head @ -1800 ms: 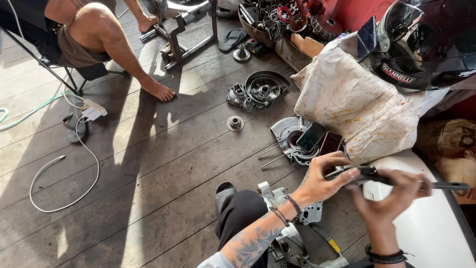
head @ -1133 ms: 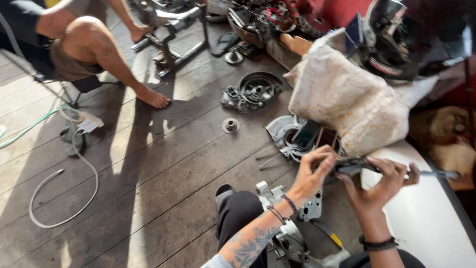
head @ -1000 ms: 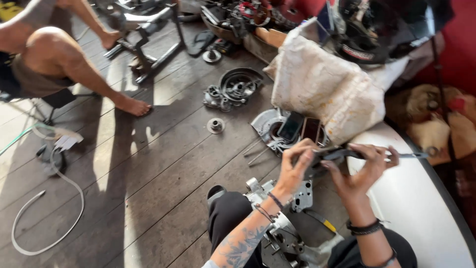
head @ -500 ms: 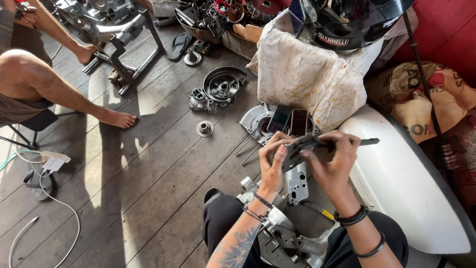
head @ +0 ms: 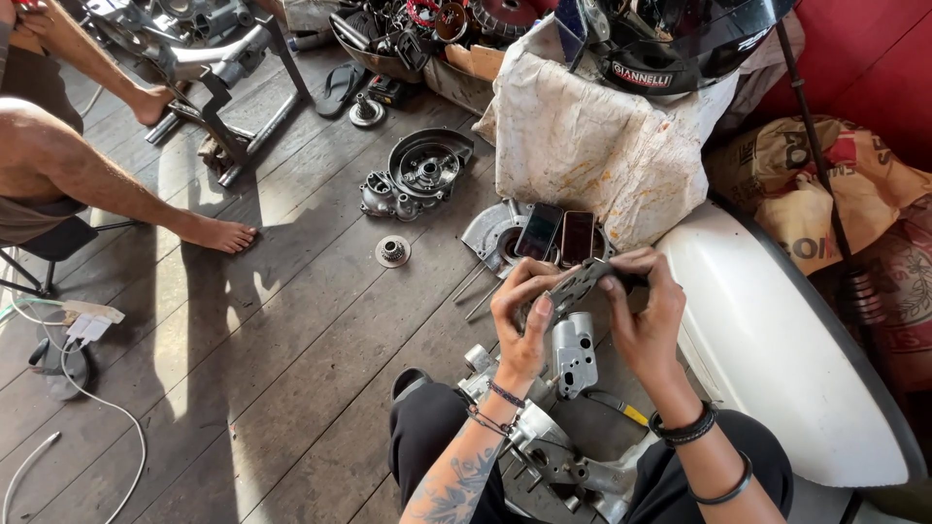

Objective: The person uses a small metal tool to scrape and clean the surface of a circular engine component held in their left hand. They rotate the part to access different areas and continue scraping the metal surface.

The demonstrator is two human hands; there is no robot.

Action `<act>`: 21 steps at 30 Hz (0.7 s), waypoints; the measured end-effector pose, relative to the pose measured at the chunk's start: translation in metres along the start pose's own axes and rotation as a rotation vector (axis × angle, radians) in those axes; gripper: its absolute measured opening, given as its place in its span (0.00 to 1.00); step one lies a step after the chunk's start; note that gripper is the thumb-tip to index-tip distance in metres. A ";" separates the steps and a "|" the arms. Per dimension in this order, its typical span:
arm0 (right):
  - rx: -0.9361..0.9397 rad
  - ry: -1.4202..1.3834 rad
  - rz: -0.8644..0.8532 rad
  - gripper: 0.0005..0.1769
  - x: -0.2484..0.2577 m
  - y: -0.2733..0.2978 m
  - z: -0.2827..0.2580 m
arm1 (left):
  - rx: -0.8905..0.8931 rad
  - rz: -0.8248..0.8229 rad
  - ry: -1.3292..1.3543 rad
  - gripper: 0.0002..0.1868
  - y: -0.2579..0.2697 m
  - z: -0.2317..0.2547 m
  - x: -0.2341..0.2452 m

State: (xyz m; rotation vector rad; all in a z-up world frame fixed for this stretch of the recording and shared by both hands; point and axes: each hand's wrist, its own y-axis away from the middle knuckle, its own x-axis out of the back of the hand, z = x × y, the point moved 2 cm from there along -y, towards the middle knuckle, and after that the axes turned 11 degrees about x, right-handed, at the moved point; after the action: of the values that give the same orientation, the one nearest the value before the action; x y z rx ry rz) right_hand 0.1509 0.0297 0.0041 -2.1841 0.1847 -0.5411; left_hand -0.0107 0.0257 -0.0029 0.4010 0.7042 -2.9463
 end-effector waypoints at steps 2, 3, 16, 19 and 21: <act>0.000 -0.005 -0.023 0.09 0.000 -0.001 -0.007 | 0.012 -0.002 -0.005 0.26 0.001 0.002 0.000; 0.007 -0.011 -0.041 0.09 -0.001 -0.004 -0.009 | 0.015 -0.006 -0.012 0.26 -0.001 0.003 0.000; 0.012 0.107 0.003 0.09 -0.014 0.016 -0.017 | -0.028 -0.022 -0.065 0.24 0.001 0.001 -0.006; -0.103 -0.003 -0.010 0.06 -0.010 0.013 -0.017 | -0.057 -0.005 -0.088 0.24 0.002 0.006 -0.006; -0.085 0.033 0.009 0.08 -0.006 0.008 -0.015 | -0.108 0.010 -0.111 0.24 0.001 0.012 -0.008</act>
State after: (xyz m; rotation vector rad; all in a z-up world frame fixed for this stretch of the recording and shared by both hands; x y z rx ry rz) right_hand 0.1392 0.0161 0.0037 -2.2569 0.2395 -0.5733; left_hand -0.0057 0.0196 0.0097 0.2299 0.8392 -2.8775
